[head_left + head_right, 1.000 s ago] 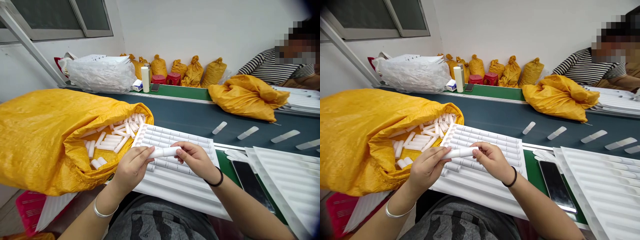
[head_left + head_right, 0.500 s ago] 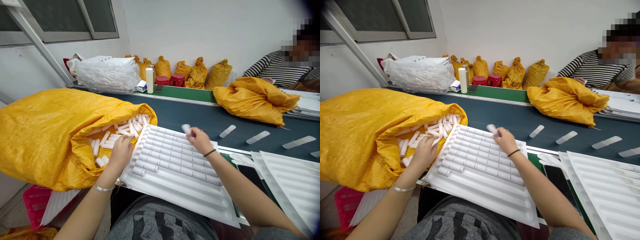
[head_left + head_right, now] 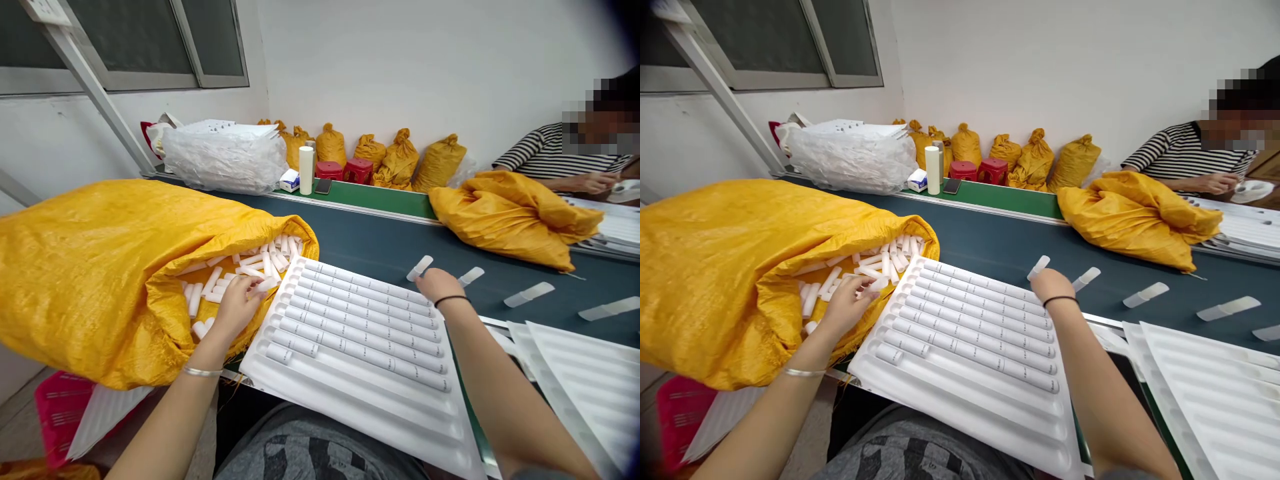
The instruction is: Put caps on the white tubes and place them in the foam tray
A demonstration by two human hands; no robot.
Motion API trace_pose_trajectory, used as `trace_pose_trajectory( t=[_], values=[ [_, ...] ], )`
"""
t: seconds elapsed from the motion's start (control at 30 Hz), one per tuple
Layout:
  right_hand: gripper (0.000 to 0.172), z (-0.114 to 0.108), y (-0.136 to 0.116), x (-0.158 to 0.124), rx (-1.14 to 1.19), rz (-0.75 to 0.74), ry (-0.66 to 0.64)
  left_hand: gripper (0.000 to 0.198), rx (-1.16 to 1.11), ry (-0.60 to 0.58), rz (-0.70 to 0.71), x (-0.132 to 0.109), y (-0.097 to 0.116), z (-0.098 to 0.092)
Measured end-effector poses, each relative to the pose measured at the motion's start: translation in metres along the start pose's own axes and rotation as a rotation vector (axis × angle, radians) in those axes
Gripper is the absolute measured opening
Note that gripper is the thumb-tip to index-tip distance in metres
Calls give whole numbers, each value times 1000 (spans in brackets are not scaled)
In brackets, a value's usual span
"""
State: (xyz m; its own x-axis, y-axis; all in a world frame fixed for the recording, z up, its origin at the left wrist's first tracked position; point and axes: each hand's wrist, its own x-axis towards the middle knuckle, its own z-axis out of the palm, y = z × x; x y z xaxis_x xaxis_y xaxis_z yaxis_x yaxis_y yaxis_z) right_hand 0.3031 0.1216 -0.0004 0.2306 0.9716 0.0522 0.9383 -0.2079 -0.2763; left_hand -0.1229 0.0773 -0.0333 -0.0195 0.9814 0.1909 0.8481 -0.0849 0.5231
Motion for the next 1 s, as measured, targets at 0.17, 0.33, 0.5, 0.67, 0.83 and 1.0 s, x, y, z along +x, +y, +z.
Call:
trace_pose_trajectory(
  t=[0.17, 0.33, 0.5, 0.67, 0.83, 1.0],
  values=[
    [28, 45, -100, -96, 93, -556, -235, 26, -390, 86, 209, -16, 38, -3],
    [21, 91, -183, -166, 1, -1046, -335, 24, -611, 98, 259, -24, 59, 2],
    [20, 93, -196, -170, 14, -882, -318, 29, -715, 78, 203, -32, 54, 0],
    [13, 73, -178, -150, 93, -808, -260, 33, -770, 76, 123, -40, 44, -6],
    [18, 77, -173, -148, 167, -944, -296, 34, -803, 85, 65, -43, 40, -4],
    [30, 96, -192, -156, 27, -1180, -212, 38, -721, 121, 95, -42, 40, -1]
  ],
)
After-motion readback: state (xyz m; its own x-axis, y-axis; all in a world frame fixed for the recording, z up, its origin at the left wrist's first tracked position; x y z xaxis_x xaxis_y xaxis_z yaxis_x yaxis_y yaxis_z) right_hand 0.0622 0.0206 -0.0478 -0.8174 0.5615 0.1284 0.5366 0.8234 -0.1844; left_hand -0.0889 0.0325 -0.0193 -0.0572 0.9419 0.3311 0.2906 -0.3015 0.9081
